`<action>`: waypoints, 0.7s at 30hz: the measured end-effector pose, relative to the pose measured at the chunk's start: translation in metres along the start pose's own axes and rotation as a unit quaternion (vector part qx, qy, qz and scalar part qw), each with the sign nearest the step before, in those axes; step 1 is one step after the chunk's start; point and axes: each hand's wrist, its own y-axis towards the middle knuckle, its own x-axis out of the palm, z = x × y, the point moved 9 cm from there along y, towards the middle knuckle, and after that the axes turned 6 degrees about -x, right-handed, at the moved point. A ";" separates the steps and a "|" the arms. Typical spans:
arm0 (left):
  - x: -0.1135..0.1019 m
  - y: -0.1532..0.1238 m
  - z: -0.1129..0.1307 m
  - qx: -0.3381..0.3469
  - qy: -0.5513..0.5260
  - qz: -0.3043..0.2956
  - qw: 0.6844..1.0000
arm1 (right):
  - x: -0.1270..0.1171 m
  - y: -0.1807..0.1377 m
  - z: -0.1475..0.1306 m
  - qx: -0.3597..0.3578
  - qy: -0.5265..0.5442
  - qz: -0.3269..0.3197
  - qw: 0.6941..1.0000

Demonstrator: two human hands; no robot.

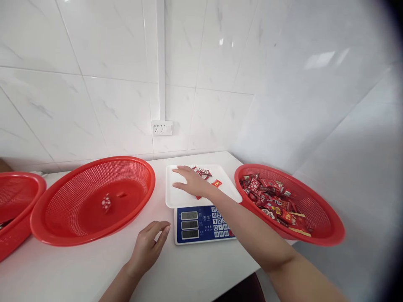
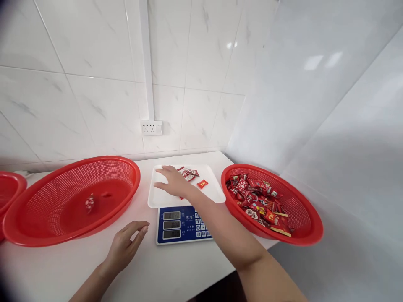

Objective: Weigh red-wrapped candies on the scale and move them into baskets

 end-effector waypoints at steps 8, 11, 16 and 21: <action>0.009 -0.004 -0.002 -0.014 -0.005 -0.030 0.999 | 0.005 -0.048 0.052 -0.005 -0.151 -0.032 0.988; 0.009 -0.004 -0.004 -0.018 -0.003 -0.034 0.999 | 0.004 -0.045 0.063 0.041 -0.123 -0.014 0.992; 0.012 -0.004 -0.006 -0.033 -0.006 -0.049 0.998 | -0.004 -0.034 0.070 0.105 -0.063 0.029 0.992; 0.015 -0.004 -0.009 -0.048 -0.016 -0.062 0.997 | 0.005 0.015 0.037 0.152 0.053 0.062 0.985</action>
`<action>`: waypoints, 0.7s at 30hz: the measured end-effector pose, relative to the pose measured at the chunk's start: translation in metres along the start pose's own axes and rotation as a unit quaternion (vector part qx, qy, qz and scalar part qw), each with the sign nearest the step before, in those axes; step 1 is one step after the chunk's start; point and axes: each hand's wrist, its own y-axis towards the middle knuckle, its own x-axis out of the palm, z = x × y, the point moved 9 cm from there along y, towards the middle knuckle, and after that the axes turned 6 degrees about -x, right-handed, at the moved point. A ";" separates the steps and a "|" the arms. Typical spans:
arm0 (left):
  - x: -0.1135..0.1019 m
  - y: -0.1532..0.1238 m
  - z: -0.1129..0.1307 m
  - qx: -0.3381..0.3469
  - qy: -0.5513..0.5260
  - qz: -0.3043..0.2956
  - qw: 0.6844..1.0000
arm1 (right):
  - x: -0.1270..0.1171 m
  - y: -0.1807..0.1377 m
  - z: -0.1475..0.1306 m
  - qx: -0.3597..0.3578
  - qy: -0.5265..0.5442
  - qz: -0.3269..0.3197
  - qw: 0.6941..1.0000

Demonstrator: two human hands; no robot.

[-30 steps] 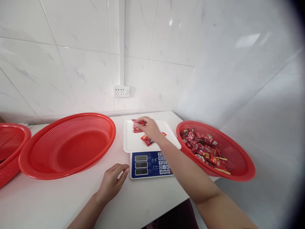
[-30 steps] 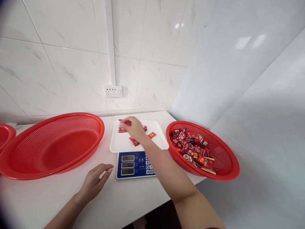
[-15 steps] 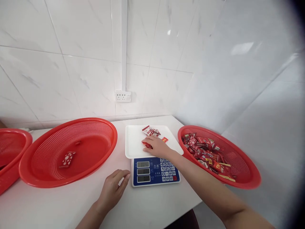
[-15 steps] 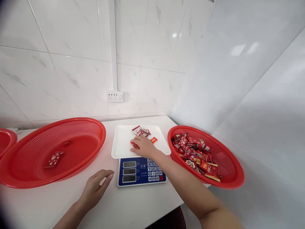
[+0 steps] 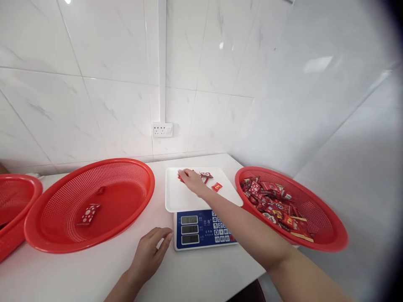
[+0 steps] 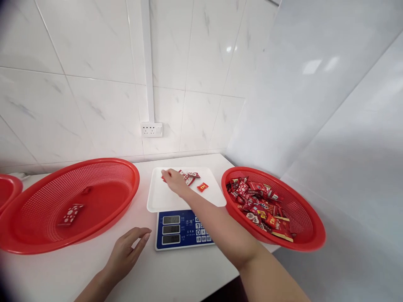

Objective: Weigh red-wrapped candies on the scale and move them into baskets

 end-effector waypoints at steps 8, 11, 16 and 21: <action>-0.008 0.003 -0.012 -0.031 -0.005 0.031 0.999 | 0.040 0.027 -0.074 -0.071 0.191 -0.073 0.976; -0.004 0.003 -0.012 -0.033 -0.010 0.015 0.999 | 0.009 0.017 -0.029 -0.078 0.013 -0.022 0.997; 0.003 0.001 -0.008 -0.029 -0.009 -0.017 0.999 | -0.026 -0.002 0.069 0.024 -0.207 -0.037 0.977; -0.002 0.001 -0.011 -0.023 0.004 0.008 1.000 | -0.026 -0.011 0.072 -0.031 -0.197 -0.049 0.979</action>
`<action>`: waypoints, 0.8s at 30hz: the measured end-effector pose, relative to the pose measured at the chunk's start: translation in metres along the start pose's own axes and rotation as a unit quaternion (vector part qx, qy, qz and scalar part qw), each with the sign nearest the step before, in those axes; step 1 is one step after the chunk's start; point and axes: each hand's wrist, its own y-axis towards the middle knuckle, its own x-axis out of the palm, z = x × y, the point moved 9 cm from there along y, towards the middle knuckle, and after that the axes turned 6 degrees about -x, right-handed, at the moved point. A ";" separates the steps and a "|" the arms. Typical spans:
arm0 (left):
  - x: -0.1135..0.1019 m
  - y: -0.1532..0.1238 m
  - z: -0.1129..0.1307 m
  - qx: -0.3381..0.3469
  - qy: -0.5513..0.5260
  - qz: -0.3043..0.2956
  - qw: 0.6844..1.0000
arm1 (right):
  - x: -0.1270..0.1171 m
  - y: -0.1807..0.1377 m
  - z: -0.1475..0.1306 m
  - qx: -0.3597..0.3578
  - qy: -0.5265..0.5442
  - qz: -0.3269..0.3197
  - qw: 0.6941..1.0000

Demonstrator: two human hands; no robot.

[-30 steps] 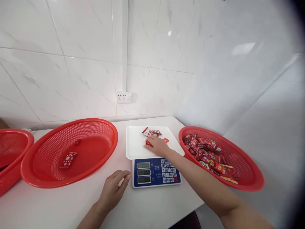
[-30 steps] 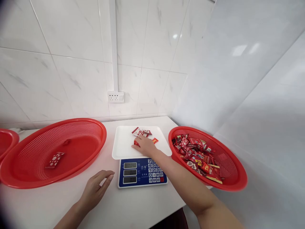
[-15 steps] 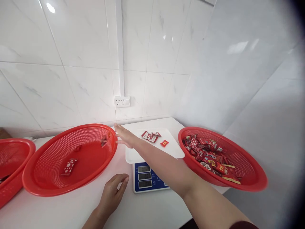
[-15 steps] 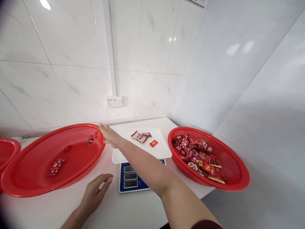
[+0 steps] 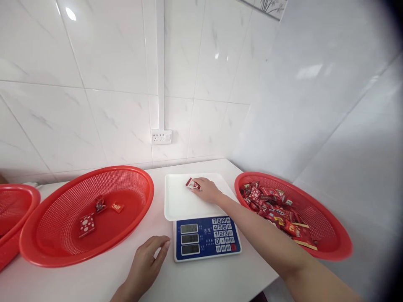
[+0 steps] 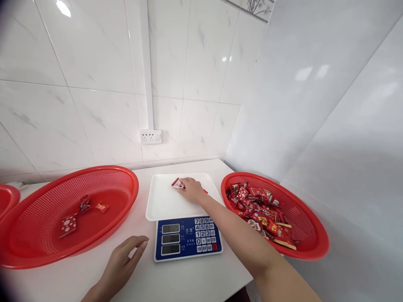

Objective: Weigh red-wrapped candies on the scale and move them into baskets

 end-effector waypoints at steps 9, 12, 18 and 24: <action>0.000 0.000 -0.004 -0.017 0.000 -0.005 1.000 | -0.033 -0.018 -0.005 -0.004 0.061 0.034 0.998; 0.000 0.000 -0.003 -0.015 -0.002 -0.004 1.000 | -0.043 -0.028 0.013 0.034 0.061 0.035 0.997; -0.003 0.000 0.002 0.002 0.008 0.008 1.000 | -0.031 -0.047 0.032 0.055 0.039 -0.028 0.997; -0.002 0.001 0.003 0.000 0.013 0.001 1.000 | -0.027 -0.060 0.033 0.061 0.018 -0.050 0.997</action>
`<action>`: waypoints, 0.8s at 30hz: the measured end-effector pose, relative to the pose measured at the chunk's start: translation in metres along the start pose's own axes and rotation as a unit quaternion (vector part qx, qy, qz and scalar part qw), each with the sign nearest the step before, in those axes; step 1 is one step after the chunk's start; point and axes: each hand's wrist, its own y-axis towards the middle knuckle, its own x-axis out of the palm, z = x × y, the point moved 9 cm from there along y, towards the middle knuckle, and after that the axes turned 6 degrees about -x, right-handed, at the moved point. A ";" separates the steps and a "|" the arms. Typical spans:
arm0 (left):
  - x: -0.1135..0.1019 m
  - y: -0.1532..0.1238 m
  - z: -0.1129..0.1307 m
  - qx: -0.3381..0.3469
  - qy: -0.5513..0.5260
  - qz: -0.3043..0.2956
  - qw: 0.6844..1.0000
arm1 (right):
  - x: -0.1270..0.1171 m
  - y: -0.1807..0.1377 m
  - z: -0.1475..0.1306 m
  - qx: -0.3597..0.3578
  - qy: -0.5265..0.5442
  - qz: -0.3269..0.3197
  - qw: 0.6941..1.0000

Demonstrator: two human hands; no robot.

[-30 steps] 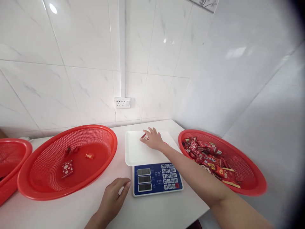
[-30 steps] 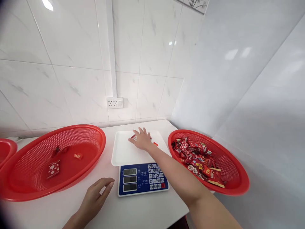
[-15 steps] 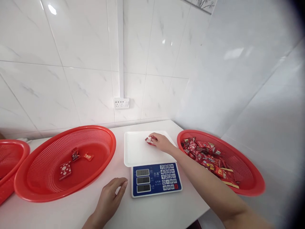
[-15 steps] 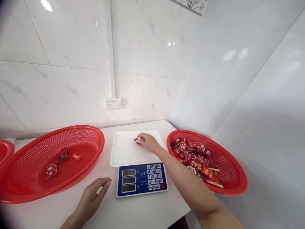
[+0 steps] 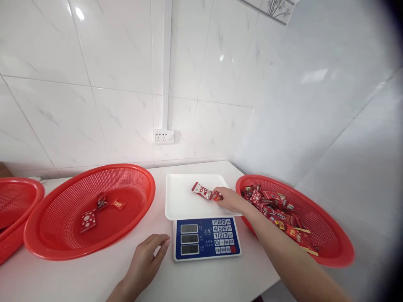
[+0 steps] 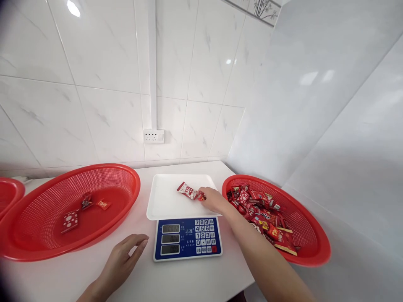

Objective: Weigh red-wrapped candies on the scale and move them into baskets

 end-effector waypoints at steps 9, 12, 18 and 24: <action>0.001 0.001 -0.001 -0.002 0.001 -0.002 1.000 | -0.012 0.020 -0.017 -0.004 0.007 0.068 0.998; 0.002 0.001 -0.002 -0.008 0.002 -0.007 1.000 | 0.009 0.027 -0.036 -0.042 0.025 0.037 0.998; 0.003 -0.001 -0.002 -0.010 -0.005 -0.012 1.000 | 0.015 0.037 -0.050 -0.021 0.101 0.045 0.994; 0.000 0.001 -0.004 -0.008 -0.010 0.000 1.000 | 0.014 0.069 -0.137 -0.067 0.298 0.007 0.952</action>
